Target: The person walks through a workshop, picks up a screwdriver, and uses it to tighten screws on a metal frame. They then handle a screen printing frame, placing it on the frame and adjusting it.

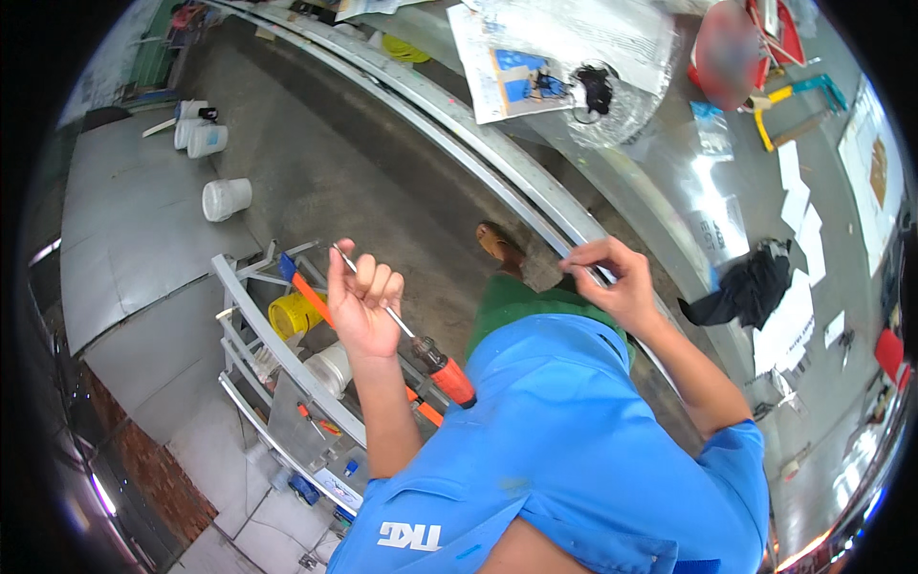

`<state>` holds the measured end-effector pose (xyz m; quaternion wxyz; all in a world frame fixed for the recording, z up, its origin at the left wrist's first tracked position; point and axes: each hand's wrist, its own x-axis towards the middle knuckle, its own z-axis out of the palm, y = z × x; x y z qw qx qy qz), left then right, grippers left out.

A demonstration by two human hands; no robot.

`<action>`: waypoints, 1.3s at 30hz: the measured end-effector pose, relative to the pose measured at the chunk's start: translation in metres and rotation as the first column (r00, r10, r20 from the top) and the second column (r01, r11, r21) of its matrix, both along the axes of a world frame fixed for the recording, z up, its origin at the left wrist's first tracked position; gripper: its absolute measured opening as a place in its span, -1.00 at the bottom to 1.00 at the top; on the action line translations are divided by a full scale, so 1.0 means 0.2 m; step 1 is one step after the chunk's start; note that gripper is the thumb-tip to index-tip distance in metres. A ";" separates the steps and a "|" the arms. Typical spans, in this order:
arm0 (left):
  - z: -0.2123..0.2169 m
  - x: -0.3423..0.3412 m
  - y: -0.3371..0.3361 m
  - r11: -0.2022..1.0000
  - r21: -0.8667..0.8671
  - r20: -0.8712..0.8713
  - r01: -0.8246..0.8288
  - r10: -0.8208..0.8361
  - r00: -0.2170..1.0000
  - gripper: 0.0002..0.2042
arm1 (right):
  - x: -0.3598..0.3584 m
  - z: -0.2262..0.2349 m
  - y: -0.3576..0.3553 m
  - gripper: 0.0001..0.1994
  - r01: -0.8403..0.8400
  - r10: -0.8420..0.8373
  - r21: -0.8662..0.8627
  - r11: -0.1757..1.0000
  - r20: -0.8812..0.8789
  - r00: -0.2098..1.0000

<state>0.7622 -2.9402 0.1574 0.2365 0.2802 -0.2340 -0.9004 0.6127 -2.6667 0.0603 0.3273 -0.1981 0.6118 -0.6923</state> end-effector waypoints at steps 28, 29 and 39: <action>0.00 0.08 -0.16 0.987 0.126 -0.131 -0.096 0.113 0.985 -0.74 | 0.13 0.32 -0.40 -0.87 -0.276 0.263 -0.094 0.956 -0.130 0.956; 0.00 0.13 -0.19 0.977 0.141 -0.111 -0.159 0.176 0.978 -0.75 | 0.17 0.30 -0.47 -0.89 -0.339 0.323 -0.095 0.936 -0.154 0.934; -0.06 0.78 -0.66 0.736 0.177 -0.168 -0.653 0.677 0.717 -0.73 | 0.50 -0.07 -1.62 -0.93 -0.773 0.753 -0.023 0.633 0.247 0.610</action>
